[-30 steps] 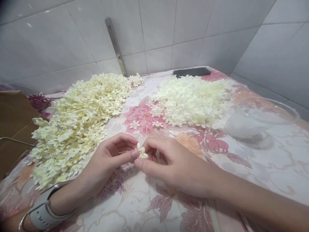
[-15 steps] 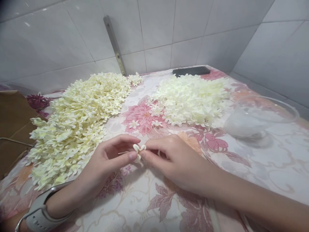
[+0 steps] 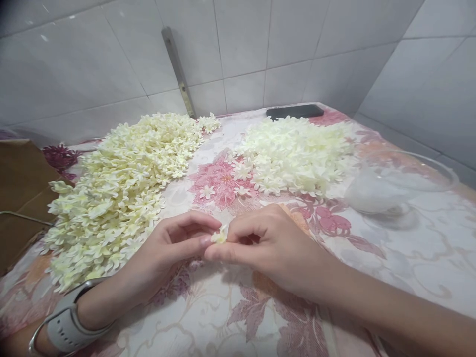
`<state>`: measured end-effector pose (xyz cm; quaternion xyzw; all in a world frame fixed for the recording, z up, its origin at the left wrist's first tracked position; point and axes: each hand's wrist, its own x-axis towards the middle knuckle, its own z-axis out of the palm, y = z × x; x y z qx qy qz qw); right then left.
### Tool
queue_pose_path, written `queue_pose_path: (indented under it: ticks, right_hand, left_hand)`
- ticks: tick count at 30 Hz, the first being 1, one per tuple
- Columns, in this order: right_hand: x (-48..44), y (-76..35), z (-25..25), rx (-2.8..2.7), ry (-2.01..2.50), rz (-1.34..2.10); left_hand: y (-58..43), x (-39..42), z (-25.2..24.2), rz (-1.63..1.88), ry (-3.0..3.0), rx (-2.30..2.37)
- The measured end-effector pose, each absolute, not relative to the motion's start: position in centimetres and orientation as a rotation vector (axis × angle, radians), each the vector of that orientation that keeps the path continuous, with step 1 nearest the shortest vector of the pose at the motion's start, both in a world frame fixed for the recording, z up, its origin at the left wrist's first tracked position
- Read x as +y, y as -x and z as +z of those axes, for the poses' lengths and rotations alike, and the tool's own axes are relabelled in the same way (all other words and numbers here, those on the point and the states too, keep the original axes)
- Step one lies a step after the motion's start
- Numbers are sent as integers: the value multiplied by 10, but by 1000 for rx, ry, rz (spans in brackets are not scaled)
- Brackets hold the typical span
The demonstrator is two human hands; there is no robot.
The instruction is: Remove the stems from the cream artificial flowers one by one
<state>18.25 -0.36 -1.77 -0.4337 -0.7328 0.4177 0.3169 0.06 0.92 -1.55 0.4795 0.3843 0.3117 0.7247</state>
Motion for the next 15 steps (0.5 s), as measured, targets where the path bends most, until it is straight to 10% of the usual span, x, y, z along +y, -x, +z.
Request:
queue_pose_path:
  ticks: [9,15]
  right_hand:
    - [-1,-184,-20,-1936,1190,1065]
    - [-5,-184,-19,-2140,982,351]
  left_hand:
    - [-3,11,-14,808,-1078,1002]
    - [0,8,-6,805,-1148,1032]
